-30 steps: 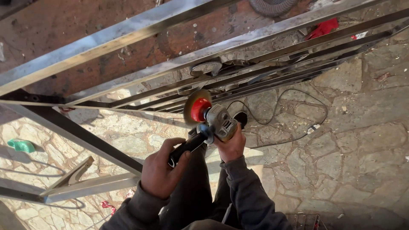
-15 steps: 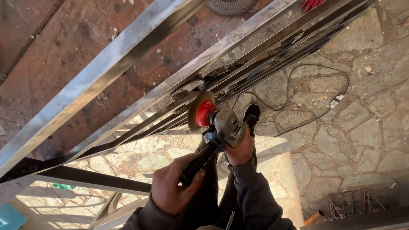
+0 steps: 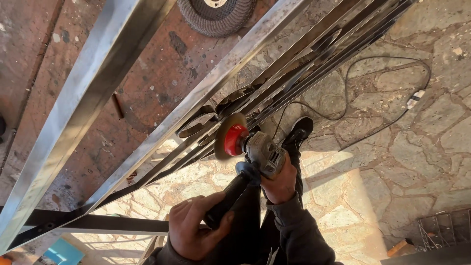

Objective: Grinding and smoothing the edges of a metal frame using a handheld angle grinder.

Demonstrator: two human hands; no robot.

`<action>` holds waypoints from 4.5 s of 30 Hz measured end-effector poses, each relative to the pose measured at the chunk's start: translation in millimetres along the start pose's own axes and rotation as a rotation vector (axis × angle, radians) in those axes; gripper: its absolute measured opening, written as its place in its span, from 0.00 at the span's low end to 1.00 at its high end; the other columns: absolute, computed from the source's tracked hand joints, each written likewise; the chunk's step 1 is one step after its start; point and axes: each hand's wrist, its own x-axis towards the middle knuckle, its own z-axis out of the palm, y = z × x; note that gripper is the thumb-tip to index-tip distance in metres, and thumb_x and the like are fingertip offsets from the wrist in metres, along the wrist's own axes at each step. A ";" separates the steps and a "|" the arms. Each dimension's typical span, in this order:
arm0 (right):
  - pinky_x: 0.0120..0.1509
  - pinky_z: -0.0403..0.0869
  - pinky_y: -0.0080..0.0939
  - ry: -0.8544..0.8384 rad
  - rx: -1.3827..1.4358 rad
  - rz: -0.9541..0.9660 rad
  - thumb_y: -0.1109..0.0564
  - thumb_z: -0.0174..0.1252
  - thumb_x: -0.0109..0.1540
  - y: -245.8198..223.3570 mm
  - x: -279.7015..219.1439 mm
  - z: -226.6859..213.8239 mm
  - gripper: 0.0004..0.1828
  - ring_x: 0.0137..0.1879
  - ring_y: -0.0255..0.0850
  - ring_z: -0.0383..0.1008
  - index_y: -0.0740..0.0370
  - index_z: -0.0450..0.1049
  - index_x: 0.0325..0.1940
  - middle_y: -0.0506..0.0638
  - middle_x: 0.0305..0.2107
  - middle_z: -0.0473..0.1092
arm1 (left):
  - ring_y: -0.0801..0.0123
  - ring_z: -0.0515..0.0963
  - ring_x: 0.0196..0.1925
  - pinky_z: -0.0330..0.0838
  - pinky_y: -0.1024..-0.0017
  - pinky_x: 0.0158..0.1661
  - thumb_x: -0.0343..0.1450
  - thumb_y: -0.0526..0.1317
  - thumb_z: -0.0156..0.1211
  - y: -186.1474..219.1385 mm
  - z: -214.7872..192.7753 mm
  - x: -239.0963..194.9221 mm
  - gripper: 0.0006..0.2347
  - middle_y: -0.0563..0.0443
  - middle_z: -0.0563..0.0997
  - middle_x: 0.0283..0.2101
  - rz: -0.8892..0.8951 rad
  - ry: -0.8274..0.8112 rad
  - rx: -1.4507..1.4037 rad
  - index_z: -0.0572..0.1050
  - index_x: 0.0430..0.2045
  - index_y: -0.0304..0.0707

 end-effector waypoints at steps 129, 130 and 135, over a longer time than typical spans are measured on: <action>0.52 0.81 0.46 0.088 0.849 0.233 0.55 0.70 0.58 42.0 30.0 -12.0 0.29 0.46 0.42 0.80 0.67 0.68 0.59 0.55 0.44 0.77 | 0.67 0.79 0.22 0.72 0.69 0.26 0.63 0.37 0.76 4.9 23.9 -7.1 0.19 0.53 0.78 0.24 -0.047 0.228 -0.055 0.76 0.44 0.35; 0.52 0.81 0.46 0.089 0.848 0.230 0.55 0.70 0.58 41.3 27.8 -13.6 0.29 0.46 0.42 0.80 0.67 0.68 0.59 0.55 0.44 0.77 | 0.67 0.79 0.22 0.72 0.69 0.26 0.63 0.37 0.76 5.5 26.5 -6.8 0.19 0.53 0.78 0.24 -0.044 0.229 -0.057 0.76 0.44 0.35; 0.52 0.81 0.40 -0.034 -0.169 -0.121 0.59 0.75 0.54 26.7 18.3 -15.1 0.30 0.47 0.39 0.82 0.65 0.70 0.57 0.51 0.44 0.79 | 0.66 0.78 0.21 0.70 0.69 0.25 0.63 0.38 0.77 4.9 28.8 -7.6 0.18 0.52 0.78 0.23 -0.038 0.263 -0.031 0.75 0.43 0.34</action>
